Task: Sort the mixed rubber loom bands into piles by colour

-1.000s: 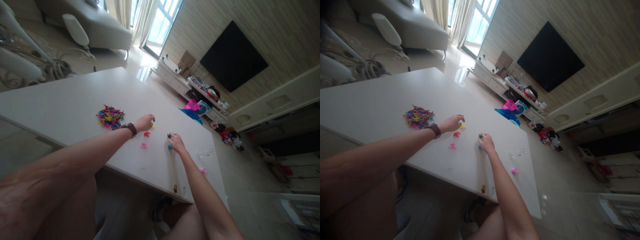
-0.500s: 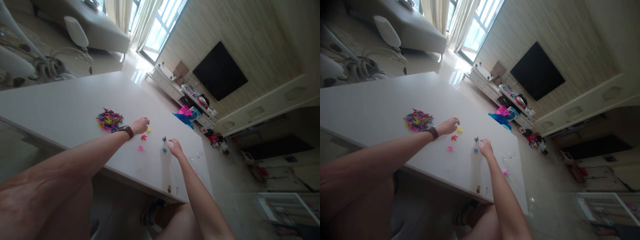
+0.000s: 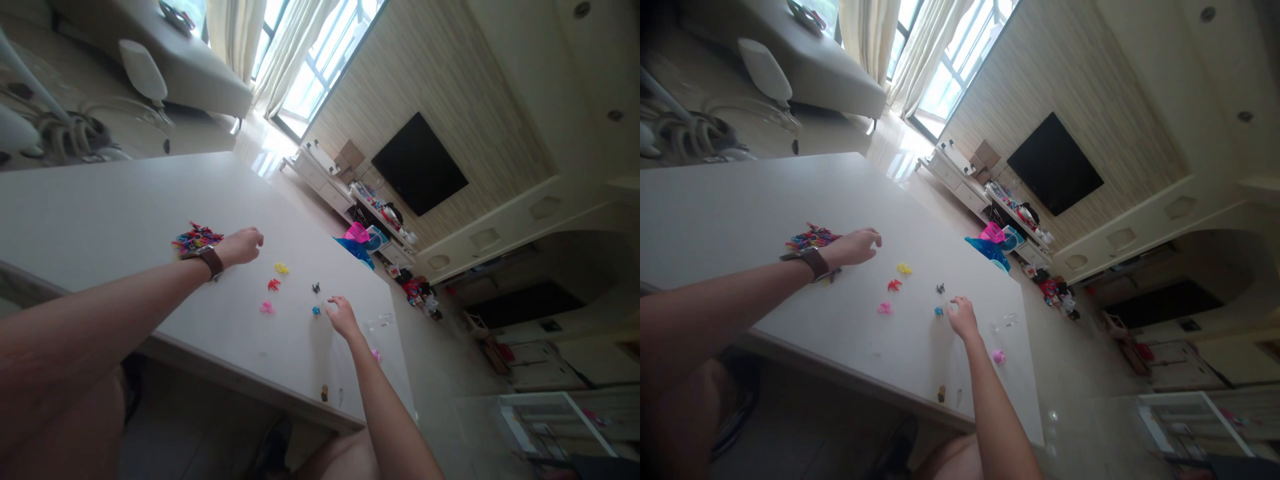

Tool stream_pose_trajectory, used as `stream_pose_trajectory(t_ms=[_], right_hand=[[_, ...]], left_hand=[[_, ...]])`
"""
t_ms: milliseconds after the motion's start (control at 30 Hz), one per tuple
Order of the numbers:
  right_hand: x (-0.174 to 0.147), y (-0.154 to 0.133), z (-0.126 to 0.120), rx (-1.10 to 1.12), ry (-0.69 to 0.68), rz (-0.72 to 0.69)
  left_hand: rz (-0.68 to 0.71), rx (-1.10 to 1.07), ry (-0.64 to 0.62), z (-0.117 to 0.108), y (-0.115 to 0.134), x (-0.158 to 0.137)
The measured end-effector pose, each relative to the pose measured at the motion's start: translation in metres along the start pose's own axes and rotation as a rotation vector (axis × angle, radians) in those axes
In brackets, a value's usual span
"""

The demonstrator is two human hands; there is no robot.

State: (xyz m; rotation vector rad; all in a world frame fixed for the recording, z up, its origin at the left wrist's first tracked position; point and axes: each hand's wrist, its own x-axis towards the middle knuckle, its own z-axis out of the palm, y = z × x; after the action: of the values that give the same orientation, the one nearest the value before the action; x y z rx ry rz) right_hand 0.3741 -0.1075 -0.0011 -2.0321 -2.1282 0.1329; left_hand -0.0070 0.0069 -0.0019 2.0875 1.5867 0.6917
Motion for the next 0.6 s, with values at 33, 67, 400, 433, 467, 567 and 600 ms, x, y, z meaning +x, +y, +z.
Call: stream_pose_trajectory(t_ms=[33,67,400,433,467,567,600], right_hand=[[-0.001,-0.001,0.0,0.011,0.001,-0.002],[-0.002,-0.003,0.0,0.027,0.003,-0.004],[-0.014,-0.038,-0.017,0.154,-0.009,-0.177],[-0.017,-0.04,-0.018,0.153,-0.007,-0.195],[-0.019,-0.042,-0.017,0.149,-0.003,-0.207],[-0.027,-0.04,-0.01,0.13,-0.026,-0.219],[-0.029,-0.038,-0.006,0.126,-0.049,-0.221]], left_hand=[[-0.032,0.03,0.003,-0.008,-0.006,0.0],[-0.064,0.062,0.001,-0.016,-0.013,0.0],[-0.286,0.146,-0.15,-0.045,-0.046,-0.01],[-0.294,0.144,-0.148,-0.043,-0.047,-0.011],[-0.303,0.142,-0.145,-0.041,-0.048,-0.011],[-0.321,0.148,-0.152,-0.036,-0.049,-0.011],[-0.322,0.152,-0.163,-0.034,-0.05,-0.011]])
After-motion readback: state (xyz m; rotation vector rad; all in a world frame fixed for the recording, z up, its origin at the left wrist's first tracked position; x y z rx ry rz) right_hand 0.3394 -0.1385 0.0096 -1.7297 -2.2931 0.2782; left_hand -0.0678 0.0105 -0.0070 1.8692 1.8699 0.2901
